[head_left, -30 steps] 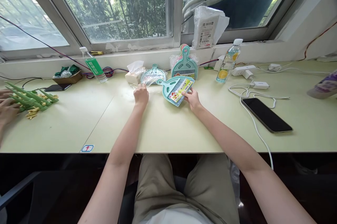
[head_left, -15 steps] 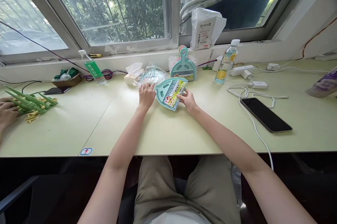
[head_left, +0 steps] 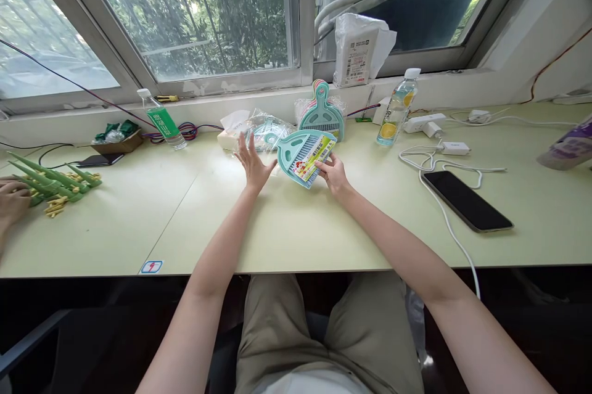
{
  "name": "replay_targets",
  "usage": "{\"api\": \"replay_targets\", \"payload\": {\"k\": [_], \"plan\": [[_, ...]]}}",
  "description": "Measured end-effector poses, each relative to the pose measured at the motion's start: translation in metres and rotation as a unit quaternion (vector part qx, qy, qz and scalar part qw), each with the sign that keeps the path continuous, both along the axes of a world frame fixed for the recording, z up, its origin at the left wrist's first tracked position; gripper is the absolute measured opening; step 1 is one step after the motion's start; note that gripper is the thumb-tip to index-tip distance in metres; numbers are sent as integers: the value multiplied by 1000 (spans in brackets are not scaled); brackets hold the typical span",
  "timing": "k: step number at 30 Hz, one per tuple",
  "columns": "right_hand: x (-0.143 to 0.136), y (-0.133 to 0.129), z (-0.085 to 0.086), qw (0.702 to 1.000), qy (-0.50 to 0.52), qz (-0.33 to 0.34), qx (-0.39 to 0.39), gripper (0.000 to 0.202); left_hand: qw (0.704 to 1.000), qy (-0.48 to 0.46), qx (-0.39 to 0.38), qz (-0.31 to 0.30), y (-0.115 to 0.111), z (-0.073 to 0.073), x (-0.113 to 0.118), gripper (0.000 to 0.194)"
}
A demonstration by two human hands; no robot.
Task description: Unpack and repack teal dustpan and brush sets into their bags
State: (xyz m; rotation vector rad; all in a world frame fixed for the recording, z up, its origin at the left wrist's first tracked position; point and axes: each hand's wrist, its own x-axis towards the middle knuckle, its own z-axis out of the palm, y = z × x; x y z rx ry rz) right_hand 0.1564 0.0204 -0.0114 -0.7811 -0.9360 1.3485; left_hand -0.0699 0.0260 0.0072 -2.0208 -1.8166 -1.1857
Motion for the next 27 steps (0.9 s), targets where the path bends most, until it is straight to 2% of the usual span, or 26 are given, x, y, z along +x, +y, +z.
{"api": "replay_targets", "payload": {"k": [3, 7, 9, 12, 13, 14, 17, 22, 24, 27], "plan": [[0, -2, 2, 1000, -11, -2, 0, 42, 993, -82, 32, 82, -4, 8, 2, 105], [-1, -4, 5, 1000, -11, -5, 3, 43, 962, -194, 46, 187, 1, 8, 2, 104], [-1, -4, 6, 1000, -4, -5, 5, 43, 940, -249, 27, 230, 7, 5, 1, 98], [0, -6, 7, 1000, 13, -5, 9, 42, 890, -335, -28, 306, 15, -2, -4, 81], [0, -6, 7, 1000, 16, -6, 10, 42, 878, -360, -50, 312, 17, -4, -7, 75], [0, -6, 7, 1000, 17, -7, 11, 41, 873, -379, -75, 299, 19, -6, -11, 70], [2, -5, 6, 1000, 4, -12, 7, 40, 884, -401, -137, 198, 24, -12, -21, 61], [6, -1, 3, 999, -47, 3, -6, 41, 899, -409, -136, 75, 29, -17, -30, 58], [7, 1, 4, 998, -64, 13, -12, 42, 908, -394, -135, 56, 31, -18, -34, 55], [9, 3, 6, 995, -96, 28, -9, 43, 920, -350, -153, 85, 34, -19, -44, 46]]}}
